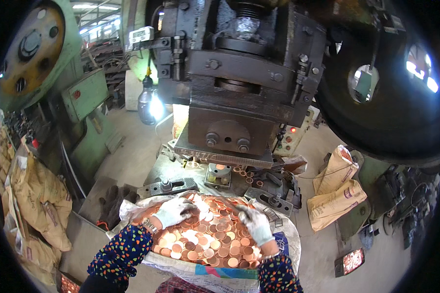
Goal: The person repeatedly places small copper discs into a press machine using a metal rod, then removes the processed pieces and returns them to a large sack. The cycle continues throughout the clip.
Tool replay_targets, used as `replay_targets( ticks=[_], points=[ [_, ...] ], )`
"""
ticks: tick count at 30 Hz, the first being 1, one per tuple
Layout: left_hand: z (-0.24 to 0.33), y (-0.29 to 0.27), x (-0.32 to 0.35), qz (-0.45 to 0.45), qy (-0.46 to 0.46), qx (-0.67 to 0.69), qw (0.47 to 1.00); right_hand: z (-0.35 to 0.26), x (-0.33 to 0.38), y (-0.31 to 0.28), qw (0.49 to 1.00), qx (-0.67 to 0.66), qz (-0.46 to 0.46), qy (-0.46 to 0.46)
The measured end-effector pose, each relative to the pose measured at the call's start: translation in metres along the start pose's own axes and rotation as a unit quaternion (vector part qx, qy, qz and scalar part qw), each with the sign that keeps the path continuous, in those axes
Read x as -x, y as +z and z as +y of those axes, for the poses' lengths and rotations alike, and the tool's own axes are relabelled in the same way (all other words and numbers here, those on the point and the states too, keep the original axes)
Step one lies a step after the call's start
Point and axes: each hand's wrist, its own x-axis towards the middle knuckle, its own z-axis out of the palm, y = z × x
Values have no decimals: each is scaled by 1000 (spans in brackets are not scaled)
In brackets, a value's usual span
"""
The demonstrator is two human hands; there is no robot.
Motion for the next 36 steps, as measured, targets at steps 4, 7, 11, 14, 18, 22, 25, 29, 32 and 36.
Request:
replay_targets(
  ticks=[4,7,11,14,18,22,25,29,32,36],
  points=[
    [-2,3,-1,-6,-35,-13,999,-4,33,23,984,-140,-39,101],
    [4,-1,0,14,-51,1,999,3,41,33,998,-48,-8,40],
    [6,-12,0,-23,-115,57,992,6,44,34,999,-46,-4,17],
    [3,-10,-2,48,-103,29,993,3,44,33,999,-48,-5,24],
    [-4,3,-11,82,-98,-69,989,3,44,34,999,-32,-6,35],
    [-4,9,-20,48,-116,-113,986,7,45,36,999,-37,6,18],
    [1,3,-26,8,-145,-112,983,9,44,37,999,-50,7,21],
    [5,-2,-25,-6,-164,-102,981,8,43,36,999,-46,8,28],
    [3,1,-23,3,-156,-97,983,6,43,35,999,-38,3,33],
    [-4,4,-22,49,-85,-91,991,4,44,33,998,-41,-10,50]
  ],
)
